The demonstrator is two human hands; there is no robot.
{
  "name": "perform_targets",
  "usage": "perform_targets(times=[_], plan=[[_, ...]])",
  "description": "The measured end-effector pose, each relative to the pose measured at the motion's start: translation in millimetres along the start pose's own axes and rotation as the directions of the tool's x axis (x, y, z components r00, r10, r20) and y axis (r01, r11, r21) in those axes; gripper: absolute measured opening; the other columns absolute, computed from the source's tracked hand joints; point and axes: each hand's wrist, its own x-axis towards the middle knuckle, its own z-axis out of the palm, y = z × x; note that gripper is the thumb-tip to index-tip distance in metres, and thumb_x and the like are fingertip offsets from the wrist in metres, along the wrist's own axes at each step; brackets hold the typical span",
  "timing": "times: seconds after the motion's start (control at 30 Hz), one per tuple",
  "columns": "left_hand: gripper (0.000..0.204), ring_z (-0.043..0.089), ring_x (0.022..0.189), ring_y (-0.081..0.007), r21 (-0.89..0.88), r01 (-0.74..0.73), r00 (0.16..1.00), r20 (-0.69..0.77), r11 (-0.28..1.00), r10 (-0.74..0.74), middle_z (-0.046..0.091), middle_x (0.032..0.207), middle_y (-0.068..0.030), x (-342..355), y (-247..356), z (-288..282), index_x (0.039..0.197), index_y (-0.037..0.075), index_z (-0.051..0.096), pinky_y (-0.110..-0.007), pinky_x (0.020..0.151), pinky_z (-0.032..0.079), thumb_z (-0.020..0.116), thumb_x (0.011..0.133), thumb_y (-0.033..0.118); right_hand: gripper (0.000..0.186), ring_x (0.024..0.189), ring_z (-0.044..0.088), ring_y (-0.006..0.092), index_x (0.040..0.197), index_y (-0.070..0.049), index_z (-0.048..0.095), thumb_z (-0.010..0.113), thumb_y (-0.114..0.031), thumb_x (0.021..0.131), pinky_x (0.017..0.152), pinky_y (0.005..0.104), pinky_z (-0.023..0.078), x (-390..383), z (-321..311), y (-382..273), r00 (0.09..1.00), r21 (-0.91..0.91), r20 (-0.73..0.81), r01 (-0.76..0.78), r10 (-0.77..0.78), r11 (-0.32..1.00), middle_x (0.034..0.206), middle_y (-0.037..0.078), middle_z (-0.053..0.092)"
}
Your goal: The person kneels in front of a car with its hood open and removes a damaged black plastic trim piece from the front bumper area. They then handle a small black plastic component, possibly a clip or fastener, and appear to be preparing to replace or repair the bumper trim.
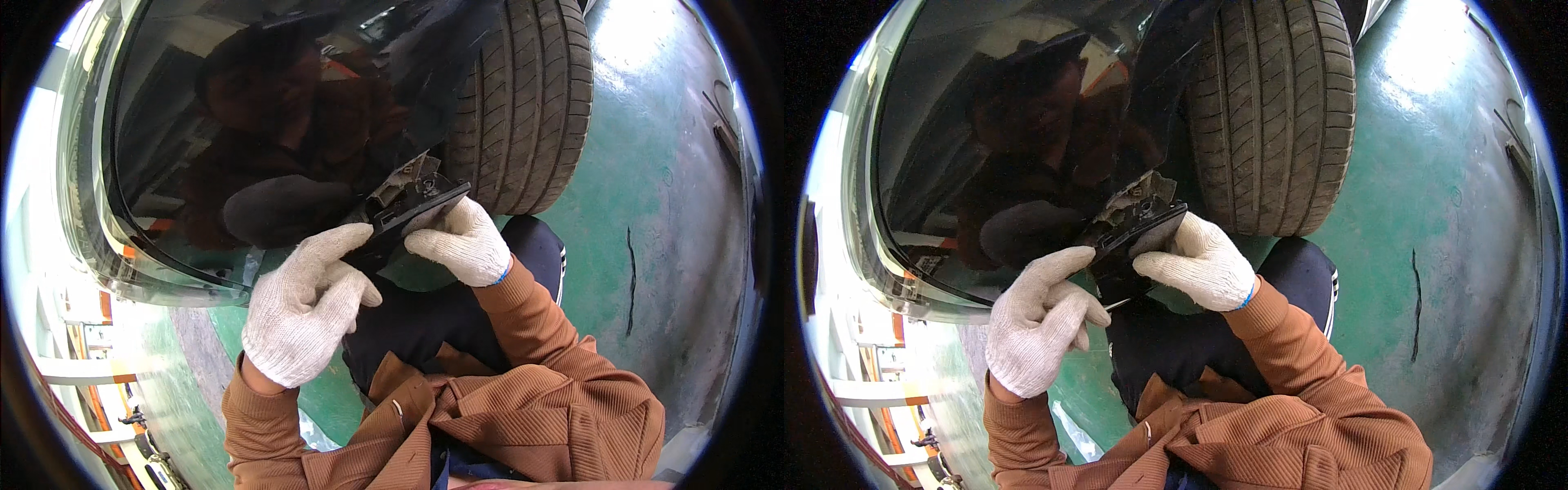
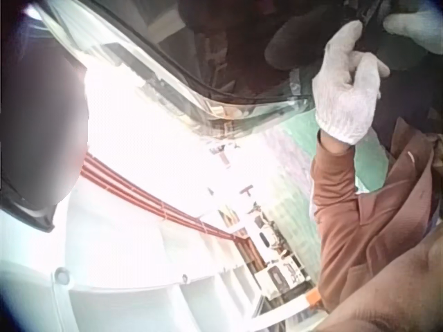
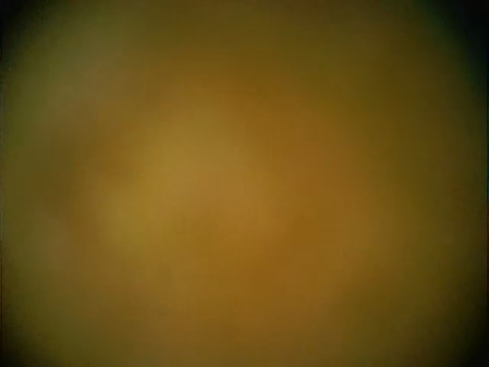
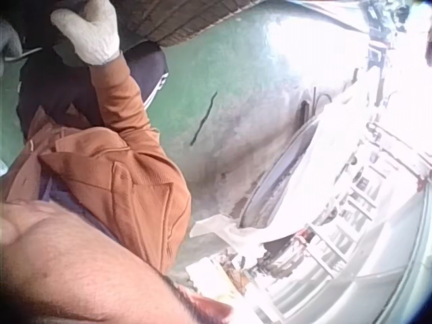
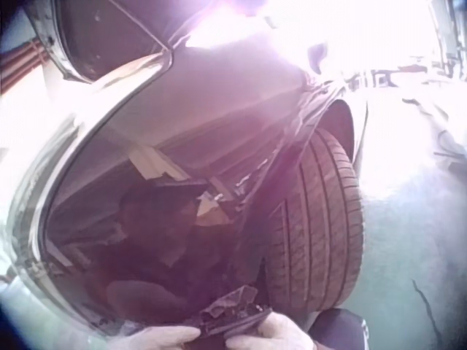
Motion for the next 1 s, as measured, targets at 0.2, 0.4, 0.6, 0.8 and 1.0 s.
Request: perform_targets(times=[0.2,0.4,0.6,0.8,1.0], plan=[[0.045,0.060,0.056,-0.0089,0.064,0.086,0.996,0.011,0.994,-0.087,0.071,0.073,-0.0081,4,8,8,0.141,-0.005,0.054,-0.023,0.054,0.049,0.061,0.099,0.006,0.036,0.104,0.065,0.0161,0.128,0.000,0.063,0.076,-0.008,0.095,0.096,0.0326,0.054,1,-1,4,1.000,-0.019,-0.003,0.019,-0.019,1.000,0.116,0.008,0.070],[0.043,0.062,0.053,-0.0115,0.308,0.014,0.999,0.024,0.951,-0.022,0.067,0.064,-0.0067,14,8,8,0.134,-0.006,0.054,-0.026,0.052,0.050,0.066,0.097,0.011,0.032,0.104,0.065,0.0155,0.127,0.000,0.065,0.074,-0.005,0.096,0.096,0.0323,0.054,0,-2,-1,0.999,-0.015,0.042,0.029,-0.028,0.999,0.117,0.008,0.071],[0.054,0.063,0.050,-0.0127,0.085,0.163,0.974,0.148,0.983,-0.174,0.072,0.072,-0.0132,19,18,-9,0.143,-0.009,0.047,-0.024,0.046,0.049,0.064,0.096,0.013,0.035,0.107,0.064,0.0158,0.132,0.001,0.064,0.072,-0.002,0.097,0.098,0.0327,0.053,3,2,-2,0.995,0.090,0.076,0.055,-0.062,0.994,0.121,0.008,0.070],[0.064,0.065,0.054,-0.0118,-0.233,0.280,0.917,0.352,0.931,-0.187,0.075,0.080,-0.0137,18,-8,-26,0.155,-0.004,0.034,-0.023,0.052,0.052,0.061,0.101,0.013,0.037,0.111,0.063,0.0161,0.133,0.001,0.064,0.072,-0.002,0.098,0.102,0.0329,0.051,4,2,0,0.992,0.102,0.100,0.065,-0.075,0.993,0.124,0.007,0.069],[0.050,0.062,0.051,-0.0150,0.262,0.128,0.972,0.158,0.957,-0.174,0.067,0.064,-0.0078,32,12,6,0.142,-0.006,0.047,-0.029,0.051,0.050,0.064,0.099,0.014,0.032,0.107,0.064,0.0154,0.126,0.001,0.066,0.074,-0.008,0.096,0.100,0.0334,0.051,-2,-24,-3,0.980,-0.073,0.114,0.175,-0.166,0.982,0.116,0.008,0.073]])
